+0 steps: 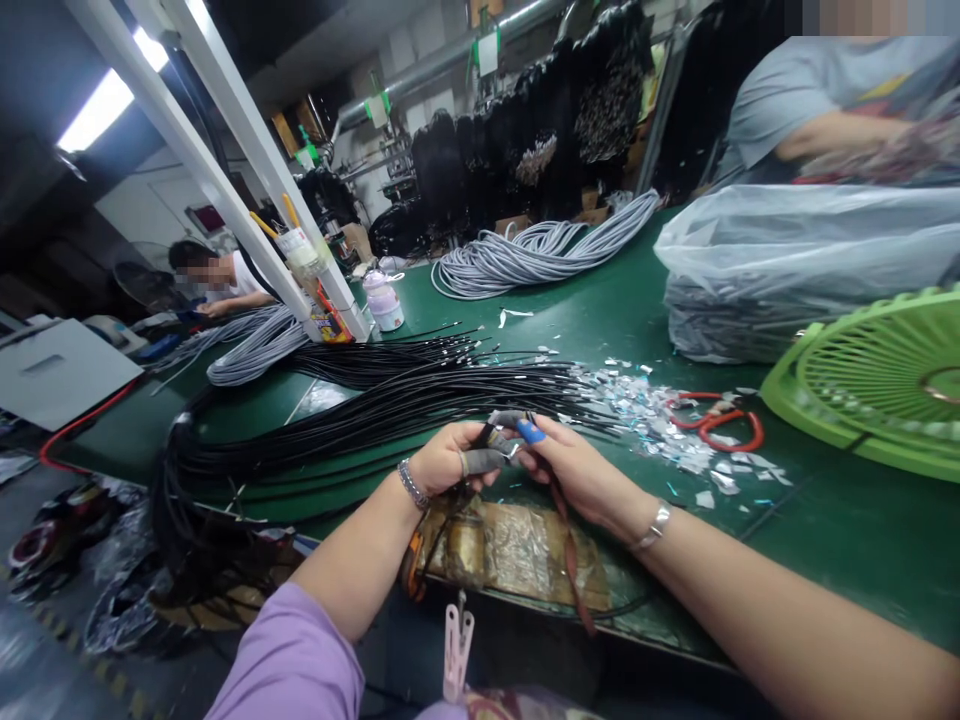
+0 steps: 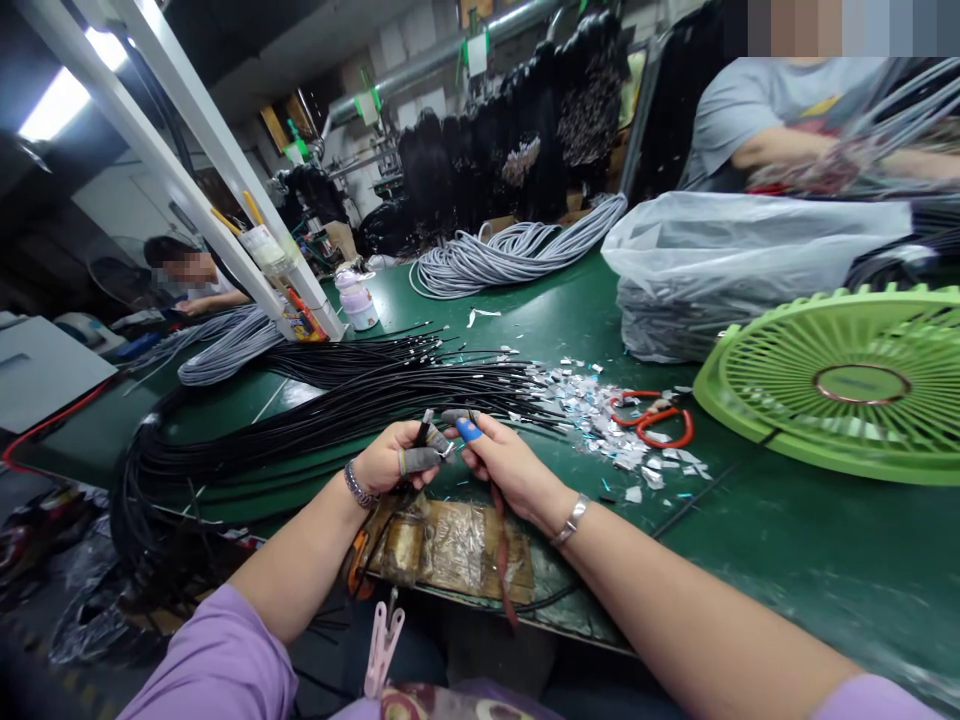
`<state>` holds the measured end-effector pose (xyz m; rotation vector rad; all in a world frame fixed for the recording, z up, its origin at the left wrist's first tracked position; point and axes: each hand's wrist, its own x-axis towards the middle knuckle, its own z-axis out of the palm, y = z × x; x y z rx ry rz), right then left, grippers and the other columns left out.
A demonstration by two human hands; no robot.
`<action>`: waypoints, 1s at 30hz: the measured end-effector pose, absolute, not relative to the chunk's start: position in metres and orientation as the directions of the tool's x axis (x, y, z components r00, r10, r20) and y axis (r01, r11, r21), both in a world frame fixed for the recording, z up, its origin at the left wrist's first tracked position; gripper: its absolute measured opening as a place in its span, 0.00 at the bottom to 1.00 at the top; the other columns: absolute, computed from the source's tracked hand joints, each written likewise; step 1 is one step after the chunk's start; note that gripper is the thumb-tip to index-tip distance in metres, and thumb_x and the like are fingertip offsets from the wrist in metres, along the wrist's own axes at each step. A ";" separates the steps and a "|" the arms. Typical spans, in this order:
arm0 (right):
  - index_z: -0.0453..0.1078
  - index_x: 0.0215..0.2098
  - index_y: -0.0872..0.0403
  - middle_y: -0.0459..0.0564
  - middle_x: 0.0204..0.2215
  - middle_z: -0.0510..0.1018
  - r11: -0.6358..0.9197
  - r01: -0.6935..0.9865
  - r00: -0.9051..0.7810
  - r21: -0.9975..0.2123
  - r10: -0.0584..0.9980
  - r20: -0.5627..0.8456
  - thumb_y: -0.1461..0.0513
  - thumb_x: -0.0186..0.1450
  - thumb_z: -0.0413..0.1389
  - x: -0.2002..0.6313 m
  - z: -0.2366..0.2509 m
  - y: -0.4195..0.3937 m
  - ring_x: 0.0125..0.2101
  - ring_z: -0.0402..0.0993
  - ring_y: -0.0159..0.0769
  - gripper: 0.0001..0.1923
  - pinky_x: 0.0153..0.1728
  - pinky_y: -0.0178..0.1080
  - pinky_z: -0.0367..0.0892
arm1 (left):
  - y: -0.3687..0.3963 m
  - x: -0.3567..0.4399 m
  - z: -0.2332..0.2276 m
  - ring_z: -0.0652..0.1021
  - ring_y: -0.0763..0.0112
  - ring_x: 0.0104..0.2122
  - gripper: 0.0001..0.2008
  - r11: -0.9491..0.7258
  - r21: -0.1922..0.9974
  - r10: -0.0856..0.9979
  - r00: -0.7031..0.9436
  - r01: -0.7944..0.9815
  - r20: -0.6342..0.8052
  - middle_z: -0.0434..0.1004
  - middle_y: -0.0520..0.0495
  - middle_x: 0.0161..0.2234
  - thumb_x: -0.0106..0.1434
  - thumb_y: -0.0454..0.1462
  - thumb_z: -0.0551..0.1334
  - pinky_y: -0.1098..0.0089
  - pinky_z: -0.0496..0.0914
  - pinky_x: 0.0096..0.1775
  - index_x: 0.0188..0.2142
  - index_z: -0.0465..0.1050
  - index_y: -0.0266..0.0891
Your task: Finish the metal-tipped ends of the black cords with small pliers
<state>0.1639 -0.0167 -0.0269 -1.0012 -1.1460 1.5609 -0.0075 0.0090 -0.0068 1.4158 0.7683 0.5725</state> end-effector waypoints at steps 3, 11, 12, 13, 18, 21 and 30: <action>0.69 0.36 0.55 0.39 0.17 0.61 -0.141 -0.208 -0.268 -0.968 0.960 -0.082 0.41 0.53 0.59 0.163 -0.028 -0.017 0.18 0.51 0.25 0.27 0.17 0.32 0.45 | 0.009 -0.006 -0.008 0.60 0.84 0.13 0.28 0.072 0.995 0.771 0.629 0.068 -0.099 0.65 0.55 0.15 0.43 0.55 0.70 0.77 0.52 0.16 0.30 0.72 0.31; 0.70 0.42 0.53 0.42 0.21 0.66 0.075 -0.127 -0.308 -0.989 0.945 0.111 0.43 0.56 0.58 0.169 -0.023 -0.018 0.21 0.58 0.29 0.27 0.21 0.33 0.56 | 0.007 0.000 -0.002 0.58 0.85 0.16 0.27 0.044 0.999 0.825 0.565 -0.026 -0.022 0.60 0.58 0.16 0.41 0.53 0.72 0.77 0.51 0.21 0.28 0.72 0.32; 0.70 0.43 0.53 0.44 0.24 0.69 0.158 -0.082 -0.309 -0.984 0.935 0.176 0.43 0.56 0.58 0.170 -0.023 -0.018 0.23 0.62 0.31 0.26 0.24 0.35 0.60 | 0.006 0.000 -0.001 0.58 0.85 0.16 0.27 0.040 0.999 0.830 0.557 -0.024 -0.020 0.60 0.58 0.16 0.41 0.54 0.72 0.76 0.51 0.20 0.28 0.71 0.32; 0.71 0.44 0.52 0.47 0.28 0.72 0.247 -0.023 -0.303 -0.969 0.922 0.242 0.45 0.57 0.58 0.171 -0.023 -0.017 0.26 0.65 0.33 0.25 0.28 0.37 0.64 | 0.006 0.000 -0.001 0.57 0.85 0.16 0.27 0.044 0.999 0.833 0.553 -0.020 -0.026 0.59 0.58 0.16 0.41 0.54 0.71 0.76 0.50 0.20 0.27 0.70 0.32; 0.71 0.48 0.50 0.54 0.41 0.75 0.545 0.283 -0.230 -0.789 0.837 0.496 0.50 0.60 0.57 0.173 -0.024 -0.015 0.38 0.70 0.42 0.21 0.40 0.45 0.68 | 0.006 -0.001 -0.002 0.54 0.87 0.12 0.28 0.102 0.994 0.826 0.554 0.031 -0.102 0.57 0.60 0.13 0.42 0.56 0.70 0.77 0.46 0.16 0.26 0.64 0.35; 0.70 0.50 0.51 0.54 0.40 0.75 0.592 0.318 -0.224 -0.740 0.806 0.548 0.52 0.62 0.56 0.176 -0.023 -0.017 0.36 0.71 0.40 0.20 0.37 0.43 0.69 | 0.009 -0.004 -0.006 0.55 0.86 0.11 0.27 0.103 0.993 0.814 0.570 0.049 -0.113 0.59 0.60 0.13 0.44 0.57 0.68 0.78 0.46 0.15 0.27 0.64 0.36; 0.72 0.44 0.51 0.51 0.35 0.76 0.541 0.237 -0.223 -0.807 0.839 0.497 0.52 0.62 0.56 0.177 -0.025 -0.018 0.30 0.69 0.36 0.16 0.32 0.39 0.68 | 0.009 -0.005 -0.004 0.56 0.85 0.13 0.27 0.067 0.994 0.768 0.632 0.086 -0.107 0.58 0.59 0.14 0.43 0.55 0.70 0.77 0.49 0.17 0.26 0.67 0.34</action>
